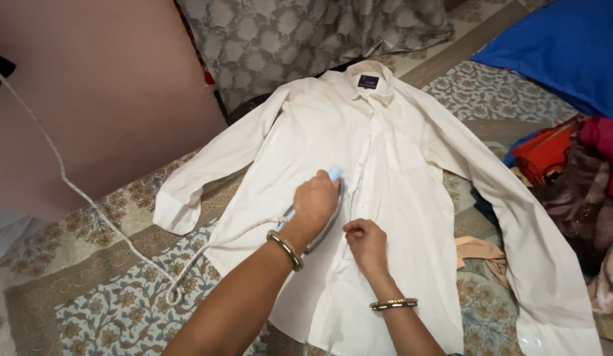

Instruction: The person irons a white long-sleeved shirt on a patterned rug. They smooth the fabric, iron the sleeves and body, and flip the shirt to work on different sections.

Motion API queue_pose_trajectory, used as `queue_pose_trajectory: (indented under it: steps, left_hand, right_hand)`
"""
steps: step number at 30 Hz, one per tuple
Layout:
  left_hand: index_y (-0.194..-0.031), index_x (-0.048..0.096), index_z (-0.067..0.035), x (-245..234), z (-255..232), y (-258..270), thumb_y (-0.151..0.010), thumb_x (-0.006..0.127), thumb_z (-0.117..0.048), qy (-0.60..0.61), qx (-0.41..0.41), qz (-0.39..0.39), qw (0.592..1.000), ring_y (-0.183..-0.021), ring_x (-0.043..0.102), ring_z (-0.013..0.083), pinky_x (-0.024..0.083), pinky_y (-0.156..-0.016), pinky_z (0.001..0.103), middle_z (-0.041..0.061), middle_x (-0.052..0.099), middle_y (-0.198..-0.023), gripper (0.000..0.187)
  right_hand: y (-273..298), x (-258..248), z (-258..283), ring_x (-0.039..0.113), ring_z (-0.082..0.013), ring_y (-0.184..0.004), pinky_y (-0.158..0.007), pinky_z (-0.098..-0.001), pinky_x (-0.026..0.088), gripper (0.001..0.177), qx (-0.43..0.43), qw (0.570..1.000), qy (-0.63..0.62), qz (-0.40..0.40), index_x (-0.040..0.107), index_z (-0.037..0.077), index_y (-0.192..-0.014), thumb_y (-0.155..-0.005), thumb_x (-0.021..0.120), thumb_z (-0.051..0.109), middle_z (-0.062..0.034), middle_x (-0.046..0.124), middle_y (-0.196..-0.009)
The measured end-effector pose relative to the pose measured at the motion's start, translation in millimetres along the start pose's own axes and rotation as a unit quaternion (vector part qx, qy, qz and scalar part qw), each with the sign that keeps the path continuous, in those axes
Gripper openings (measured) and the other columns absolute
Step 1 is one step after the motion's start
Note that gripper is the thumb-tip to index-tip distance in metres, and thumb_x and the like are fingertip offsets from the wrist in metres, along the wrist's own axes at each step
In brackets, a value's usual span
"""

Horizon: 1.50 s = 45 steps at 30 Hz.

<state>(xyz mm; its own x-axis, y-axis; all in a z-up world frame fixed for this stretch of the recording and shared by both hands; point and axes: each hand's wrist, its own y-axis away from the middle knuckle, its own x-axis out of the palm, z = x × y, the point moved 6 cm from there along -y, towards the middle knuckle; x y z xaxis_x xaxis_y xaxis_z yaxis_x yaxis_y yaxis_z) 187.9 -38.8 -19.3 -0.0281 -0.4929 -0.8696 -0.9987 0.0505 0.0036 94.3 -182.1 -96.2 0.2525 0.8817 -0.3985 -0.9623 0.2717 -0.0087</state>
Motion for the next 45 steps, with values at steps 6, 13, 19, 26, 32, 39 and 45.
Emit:
queue_pose_trajectory:
  steps: [6,13,19,26,32,39,45]
  left_hand:
    - [-0.102,0.058,-0.002,-17.5,38.8,24.8,-0.101,0.056,-0.037,-0.01,-0.029,-0.01,0.999,-0.084,0.073,0.0415,0.056,-0.078,0.051,0.022,0.073,-0.087,0.035]
    - [-0.101,0.06,-0.003,-16.3,44.1,-8.5,-0.101,0.056,-0.037,-0.031,0.0,-0.036,0.999,-0.086,0.073,0.0413,0.057,-0.078,0.051,0.021,0.074,-0.088,0.035]
    - [-0.102,0.061,-0.001,-17.5,55.4,-57.4,-0.1,0.058,-0.038,-0.055,-0.013,-0.075,0.996,-0.088,0.073,0.0402,0.057,-0.079,0.05,0.021,0.074,-0.093,0.037]
    - [-0.113,0.059,0.004,-58.2,114.3,-32.9,-0.108,0.048,-0.036,-0.064,-0.097,-0.011,0.993,-0.093,0.075,0.0378,0.061,-0.08,0.044,0.024,0.073,-0.1,0.042]
    - [-0.109,0.057,0.003,-80.6,144.0,9.0,-0.104,0.053,-0.039,-0.126,-0.088,-0.08,0.985,-0.096,0.073,0.0399,0.058,-0.084,0.048,0.023,0.073,-0.1,0.043]
    - [-0.109,0.057,0.002,-95.7,186.0,66.6,-0.104,0.052,-0.039,-0.131,-0.136,-0.102,0.977,-0.096,0.072,0.0418,0.057,-0.086,0.049,0.024,0.073,-0.1,0.042]
    - [-0.111,0.058,0.001,-107.6,224.2,126.3,-0.103,0.051,-0.04,-0.114,-0.187,-0.068,0.973,-0.1,0.069,0.0472,0.054,-0.088,0.055,0.029,0.071,-0.105,0.043]
  right_hand:
    - [0.7,-2.1,-0.5,0.072,-0.0158,-0.075,-0.071,-0.0289,0.058,0.017,0.012,0.999,0.051,0.004,0.08,0.005,-0.09,-0.079,0.071,-0.003,-0.0082,0.075,-0.09]
    - [0.3,-0.4,4.7,0.072,-0.0179,-0.076,-0.072,-0.0293,0.059,0.019,0.006,0.997,0.075,-0.002,0.081,0.005,-0.09,-0.08,0.068,-0.004,-0.0093,0.075,-0.091]
    - [7.4,-3.1,11.4,0.073,-0.0175,-0.076,-0.072,-0.0289,0.059,0.016,-0.005,0.998,0.064,-0.016,0.078,0.003,-0.09,-0.079,0.07,-0.005,-0.0101,0.075,-0.093]
    - [6.9,1.4,8.8,0.073,-0.0221,-0.078,-0.074,-0.0313,0.06,0.019,-0.037,0.997,0.072,-0.018,0.078,0.001,-0.092,-0.079,0.067,-0.007,-0.014,0.074,-0.096]
    - [8.7,-0.1,10.7,0.071,-0.0274,-0.086,-0.078,-0.0345,0.059,0.021,-0.063,0.993,0.099,-0.018,0.078,0.0,-0.093,-0.08,0.065,-0.009,-0.0166,0.072,-0.099]
    - [9.5,-1.6,13.5,0.072,-0.027,-0.086,-0.079,-0.0352,0.058,0.016,-0.031,0.995,0.096,0.003,0.077,0.0,-0.095,-0.08,0.071,0.001,-0.016,0.071,-0.099]
    - [9.3,-2.5,10.7,0.071,-0.0258,-0.087,-0.08,-0.0359,0.058,0.02,-0.015,0.995,0.095,0.033,0.076,0.0,-0.098,-0.08,0.073,0.01,-0.015,0.069,-0.103]
